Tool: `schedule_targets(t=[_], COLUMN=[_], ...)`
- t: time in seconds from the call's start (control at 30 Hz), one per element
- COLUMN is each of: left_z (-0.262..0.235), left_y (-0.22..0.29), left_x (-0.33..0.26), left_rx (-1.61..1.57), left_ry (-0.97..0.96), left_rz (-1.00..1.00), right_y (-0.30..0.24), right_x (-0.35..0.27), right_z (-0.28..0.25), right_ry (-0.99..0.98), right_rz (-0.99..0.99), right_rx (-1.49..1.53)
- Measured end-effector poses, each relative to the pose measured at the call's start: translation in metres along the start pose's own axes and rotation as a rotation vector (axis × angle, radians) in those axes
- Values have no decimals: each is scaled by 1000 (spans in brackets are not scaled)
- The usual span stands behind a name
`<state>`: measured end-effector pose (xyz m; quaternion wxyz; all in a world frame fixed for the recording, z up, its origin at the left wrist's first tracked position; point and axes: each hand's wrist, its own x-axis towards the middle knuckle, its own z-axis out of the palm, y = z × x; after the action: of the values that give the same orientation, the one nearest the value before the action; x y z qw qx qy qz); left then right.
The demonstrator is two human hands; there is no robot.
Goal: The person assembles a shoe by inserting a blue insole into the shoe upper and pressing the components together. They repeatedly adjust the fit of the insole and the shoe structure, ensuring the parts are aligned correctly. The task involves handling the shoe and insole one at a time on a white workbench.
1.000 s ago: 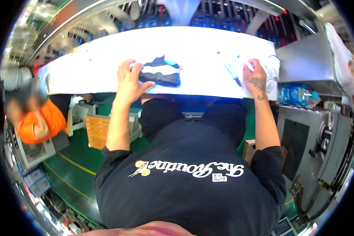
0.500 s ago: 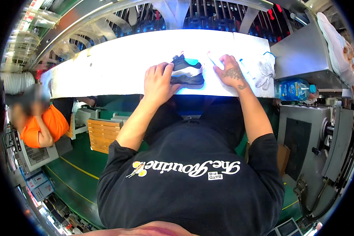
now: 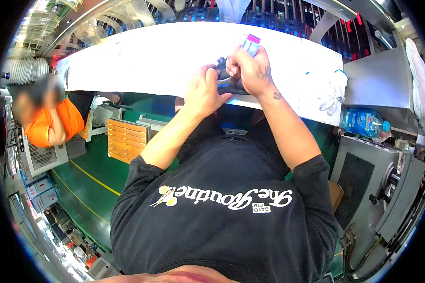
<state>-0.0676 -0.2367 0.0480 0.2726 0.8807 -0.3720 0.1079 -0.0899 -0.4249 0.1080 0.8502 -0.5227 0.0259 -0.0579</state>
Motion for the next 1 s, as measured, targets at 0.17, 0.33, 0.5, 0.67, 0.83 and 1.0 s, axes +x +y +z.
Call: schedule_targets(t=[0.17,0.33,0.5,0.67,0.83,1.0], left_z=[4,4,5,7,6,7], left_y=[2,2,0,-3,-2,-3], left_x=[-3,-6,-5,-7,-13,-18], left_rx=[21,22,24,30,11,-11], left_ry=[64,56,61,45,43,66], left_rz=[36,30,61,74,77,68], right_y=[40,34,52,56,49,12], right_x=[10,13,-2,-17,-13,-13], right_z=[2,-4,6,-4,-17,-44], right_ry=[68,96,261,26,-84,242], right_rz=[18,128,22,29,51,-35], right_rx=[142,-185,-80,107,165,295])
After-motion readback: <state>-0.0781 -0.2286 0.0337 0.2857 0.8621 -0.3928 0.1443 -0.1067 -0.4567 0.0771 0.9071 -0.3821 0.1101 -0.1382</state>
